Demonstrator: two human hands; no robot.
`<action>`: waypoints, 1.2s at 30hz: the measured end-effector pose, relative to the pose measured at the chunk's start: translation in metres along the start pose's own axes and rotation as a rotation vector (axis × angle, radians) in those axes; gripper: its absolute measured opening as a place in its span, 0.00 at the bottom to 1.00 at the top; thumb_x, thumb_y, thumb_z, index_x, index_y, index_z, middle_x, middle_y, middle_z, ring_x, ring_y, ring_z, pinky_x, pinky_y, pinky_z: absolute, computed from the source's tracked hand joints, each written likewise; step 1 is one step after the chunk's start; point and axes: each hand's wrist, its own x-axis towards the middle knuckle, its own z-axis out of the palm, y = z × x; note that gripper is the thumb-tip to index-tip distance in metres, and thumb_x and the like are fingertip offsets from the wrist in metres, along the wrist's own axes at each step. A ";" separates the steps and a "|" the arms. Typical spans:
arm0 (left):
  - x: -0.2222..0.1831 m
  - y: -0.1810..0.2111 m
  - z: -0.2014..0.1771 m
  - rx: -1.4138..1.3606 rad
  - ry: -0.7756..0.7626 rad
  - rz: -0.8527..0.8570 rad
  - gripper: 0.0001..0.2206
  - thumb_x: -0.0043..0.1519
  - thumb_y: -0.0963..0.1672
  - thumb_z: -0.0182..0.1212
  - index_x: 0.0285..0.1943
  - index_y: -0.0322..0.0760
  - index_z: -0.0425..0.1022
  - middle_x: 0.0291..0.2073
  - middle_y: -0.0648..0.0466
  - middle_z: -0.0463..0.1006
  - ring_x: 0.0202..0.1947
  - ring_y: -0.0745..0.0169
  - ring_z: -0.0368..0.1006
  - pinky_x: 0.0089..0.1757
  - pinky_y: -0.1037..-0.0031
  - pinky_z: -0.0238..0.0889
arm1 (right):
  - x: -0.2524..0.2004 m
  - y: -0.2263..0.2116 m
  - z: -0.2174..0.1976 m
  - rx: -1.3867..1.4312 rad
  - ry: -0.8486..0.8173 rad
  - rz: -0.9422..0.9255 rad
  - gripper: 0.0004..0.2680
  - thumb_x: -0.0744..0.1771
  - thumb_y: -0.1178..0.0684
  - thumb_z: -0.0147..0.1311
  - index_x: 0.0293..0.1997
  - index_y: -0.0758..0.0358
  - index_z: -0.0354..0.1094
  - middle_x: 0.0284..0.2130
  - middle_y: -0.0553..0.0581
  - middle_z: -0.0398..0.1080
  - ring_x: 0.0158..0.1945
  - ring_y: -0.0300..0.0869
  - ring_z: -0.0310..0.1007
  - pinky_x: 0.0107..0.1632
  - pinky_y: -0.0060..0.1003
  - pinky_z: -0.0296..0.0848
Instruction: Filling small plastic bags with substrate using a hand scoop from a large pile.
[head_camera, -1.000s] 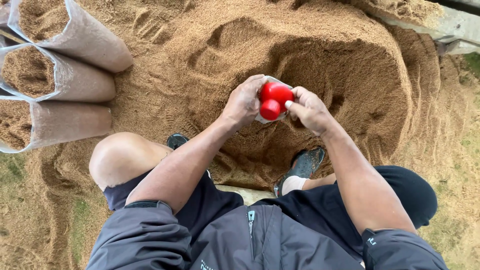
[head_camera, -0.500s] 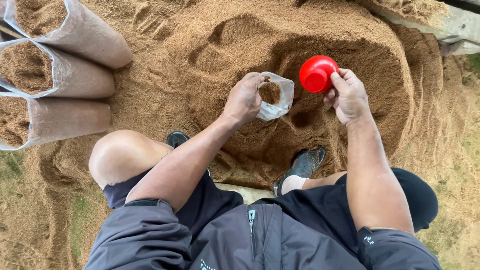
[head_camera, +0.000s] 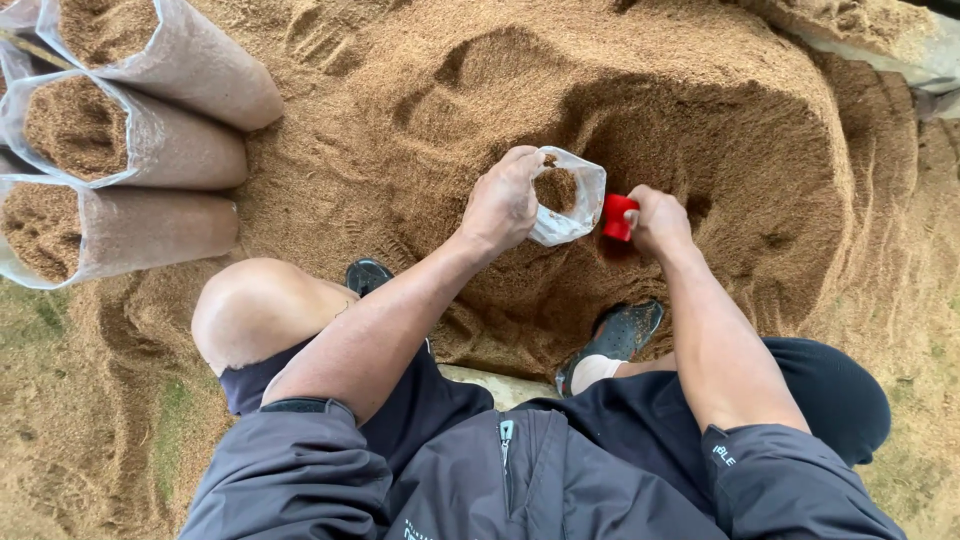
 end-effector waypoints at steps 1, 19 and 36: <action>-0.001 0.000 0.000 0.002 0.001 -0.001 0.18 0.61 0.39 0.48 0.60 0.34 0.74 0.58 0.46 0.74 0.53 0.35 0.76 0.50 0.48 0.73 | 0.006 0.003 0.000 -0.018 0.095 -0.013 0.07 0.68 0.46 0.61 0.50 0.45 0.75 0.39 0.58 0.76 0.46 0.56 0.80 0.47 0.53 0.79; 0.004 0.018 -0.011 -0.050 -0.081 -0.034 0.20 0.61 0.34 0.46 0.63 0.25 0.71 0.59 0.39 0.74 0.56 0.34 0.75 0.54 0.47 0.71 | -0.035 -0.011 -0.031 0.235 0.547 -0.251 0.01 0.66 0.60 0.64 0.37 0.61 0.77 0.30 0.61 0.75 0.38 0.53 0.79 0.39 0.44 0.80; -0.004 0.028 -0.020 -0.077 -0.076 -0.020 0.18 0.62 0.33 0.46 0.62 0.20 0.70 0.57 0.36 0.74 0.56 0.32 0.74 0.54 0.44 0.70 | -0.111 -0.052 -0.090 0.271 0.499 -0.292 0.03 0.67 0.65 0.57 0.40 0.68 0.77 0.34 0.65 0.75 0.40 0.52 0.79 0.39 0.39 0.80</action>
